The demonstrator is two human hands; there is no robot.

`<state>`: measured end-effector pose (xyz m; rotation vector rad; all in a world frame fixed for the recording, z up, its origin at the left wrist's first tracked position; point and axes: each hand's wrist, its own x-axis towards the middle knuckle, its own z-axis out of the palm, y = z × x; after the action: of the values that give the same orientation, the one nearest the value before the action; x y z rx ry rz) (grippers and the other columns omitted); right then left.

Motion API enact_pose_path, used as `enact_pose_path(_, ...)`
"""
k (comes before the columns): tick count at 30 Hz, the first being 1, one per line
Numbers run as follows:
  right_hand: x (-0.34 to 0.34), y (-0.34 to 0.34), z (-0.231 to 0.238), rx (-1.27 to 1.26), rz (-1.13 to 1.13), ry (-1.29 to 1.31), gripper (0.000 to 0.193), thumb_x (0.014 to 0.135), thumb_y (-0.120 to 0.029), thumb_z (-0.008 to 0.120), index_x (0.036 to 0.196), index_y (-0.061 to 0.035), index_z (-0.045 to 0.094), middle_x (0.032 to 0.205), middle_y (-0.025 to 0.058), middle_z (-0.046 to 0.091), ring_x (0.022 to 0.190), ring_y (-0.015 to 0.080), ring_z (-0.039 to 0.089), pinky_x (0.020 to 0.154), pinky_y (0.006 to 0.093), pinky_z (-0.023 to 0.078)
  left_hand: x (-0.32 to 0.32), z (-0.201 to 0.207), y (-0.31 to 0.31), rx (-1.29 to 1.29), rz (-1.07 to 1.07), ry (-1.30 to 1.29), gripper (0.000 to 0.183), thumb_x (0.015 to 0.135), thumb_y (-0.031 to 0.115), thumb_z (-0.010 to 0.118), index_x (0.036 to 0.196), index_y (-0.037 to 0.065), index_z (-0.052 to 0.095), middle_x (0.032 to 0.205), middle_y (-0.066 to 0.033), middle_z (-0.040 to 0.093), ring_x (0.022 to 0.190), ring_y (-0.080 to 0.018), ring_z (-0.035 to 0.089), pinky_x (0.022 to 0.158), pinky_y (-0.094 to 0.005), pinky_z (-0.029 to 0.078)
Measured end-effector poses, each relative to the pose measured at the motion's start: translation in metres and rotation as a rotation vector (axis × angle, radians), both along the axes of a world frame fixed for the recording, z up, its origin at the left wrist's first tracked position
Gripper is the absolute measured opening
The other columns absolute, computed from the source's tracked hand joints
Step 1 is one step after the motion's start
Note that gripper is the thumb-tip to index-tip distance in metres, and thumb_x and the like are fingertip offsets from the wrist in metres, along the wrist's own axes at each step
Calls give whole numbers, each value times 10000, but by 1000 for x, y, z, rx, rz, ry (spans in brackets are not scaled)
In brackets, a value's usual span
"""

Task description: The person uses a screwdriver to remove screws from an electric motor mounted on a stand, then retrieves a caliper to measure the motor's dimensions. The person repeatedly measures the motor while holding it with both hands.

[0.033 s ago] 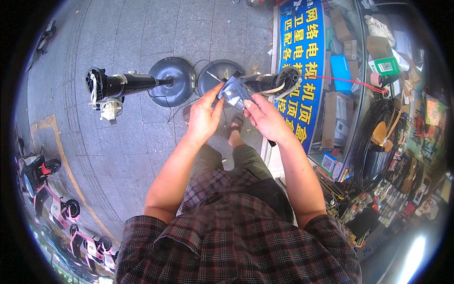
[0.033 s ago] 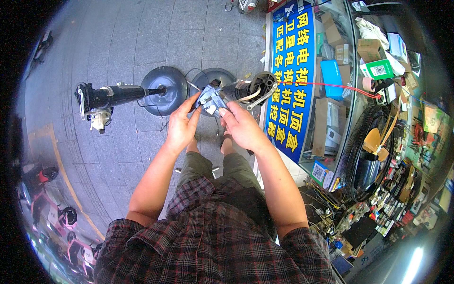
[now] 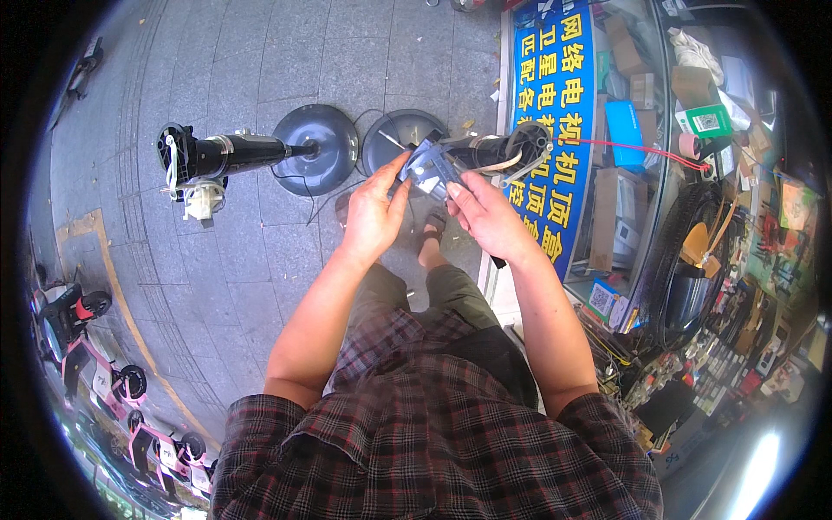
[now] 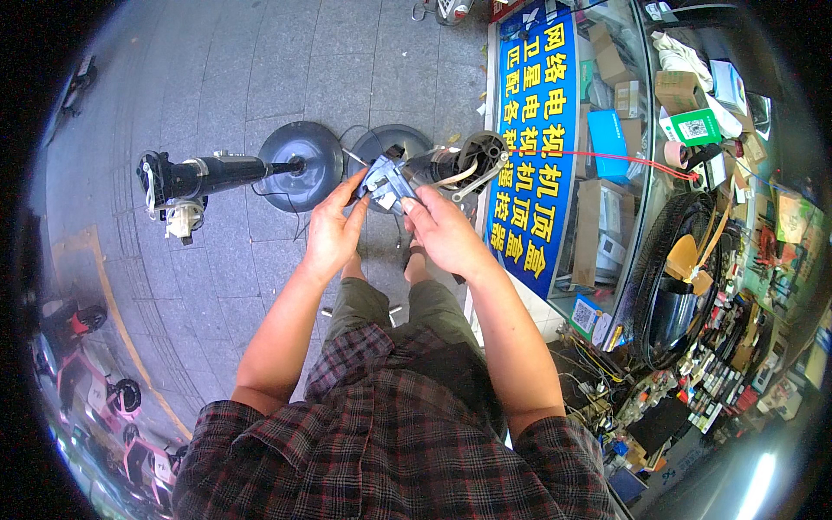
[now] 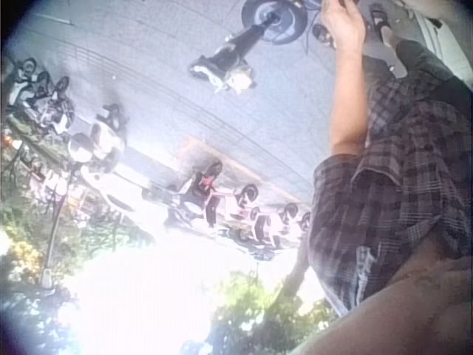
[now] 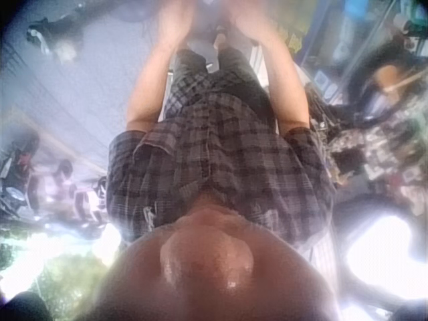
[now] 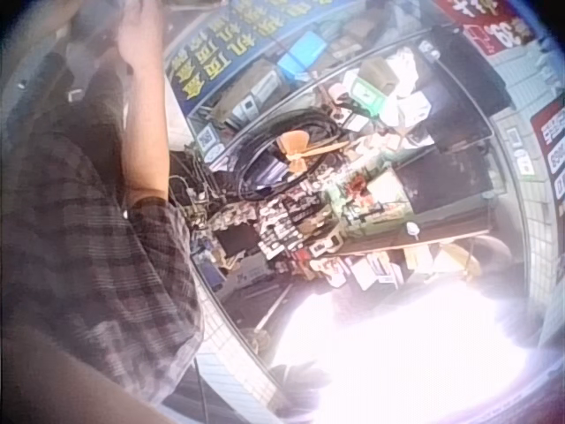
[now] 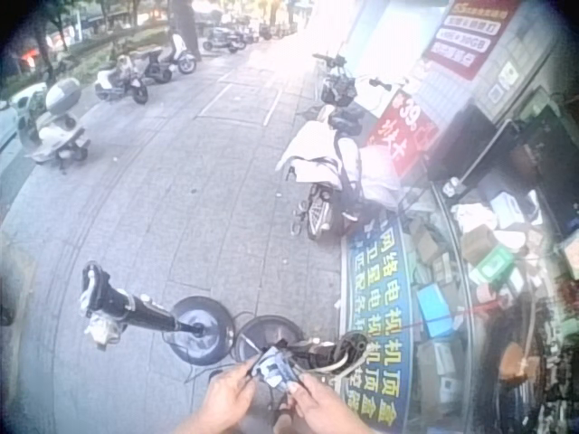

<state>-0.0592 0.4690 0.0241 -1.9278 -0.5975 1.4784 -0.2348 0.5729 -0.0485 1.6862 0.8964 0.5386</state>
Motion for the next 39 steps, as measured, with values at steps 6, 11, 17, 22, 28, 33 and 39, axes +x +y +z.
enact_pose_path(6, 0, 1, 2, 12, 5, -7, 239, 1114, -266, 537, 1097, -31, 579, 835, 14, 602, 712, 99, 548, 647, 281, 489, 0, -2, -1, -11, 1, 1, 421, 984, 77, 664, 1403, 43, 637, 1328, -224, 693, 1225, -375, 682, 1012, -412, 550)
enact_pose_path(11, 2, -1, 0, 21, 22, -11, 231, 1113, -258, 534, 1097, -33, 578, 829, 8, 594, 703, 94, 539, 638, 278, 476, 1, -2, -2, 26, 1, 1, 418, 984, 75, 667, 1400, 39, 639, 1307, -219, 703, 1207, -359, 695, 1006, -405, 548)
enact_pose_path(17, 1, 1, 4, 17, 18, -17, 228, 1113, -257, 532, 1100, -33, 575, 824, 7, 592, 701, 95, 537, 636, 280, 472, 2, 1, -2, 33, 13, 4, 409, 982, 67, 671, 1387, 18, 644, 1286, -221, 714, 1201, -334, 706, 1010, -386, 537)
enact_pose_path(22, 4, -2, -1, 20, 28, -9, 232, 1115, -258, 533, 1106, -29, 573, 828, 11, 594, 702, 98, 538, 638, 282, 472, 2, -4, -3, 43, 3, 19, 425, 983, 86, 663, 1405, 52, 635, 1308, -217, 700, 1203, -378, 689, 1001, -422, 556)
enact_pose_path(28, 3, -1, 1, 13, 28, -17, 233, 1114, -260, 536, 1127, -30, 577, 834, 14, 600, 708, 99, 541, 644, 284, 476, 1, -6, -3, 39, 3, 9, 424, 985, 91, 662, 1406, 52, 633, 1312, -214, 700, 1207, -374, 689, 1005, -423, 555)
enact_pose_path(33, 3, -1, 0, 14, 20, -13, 241, 1111, -259, 542, 1170, -29, 587, 853, 12, 609, 723, 99, 552, 654, 281, 484, 2, -3, -3, 43, 5, 18, 423, 987, 90, 661, 1407, 53, 633, 1310, -210, 702, 1208, -373, 689, 1004, -421, 556)
enact_pose_path(39, 2, 0, 0, 27, 14, -15, 263, 1113, -293, 553, 1124, -33, 587, 855, 18, 621, 702, 83, 537, 629, 258, 458, 2, -2, -2, 30, 7, 11, 421, 986, 82, 659, 1405, 50, 635, 1296, -214, 706, 1202, -377, 690, 997, -416, 554)
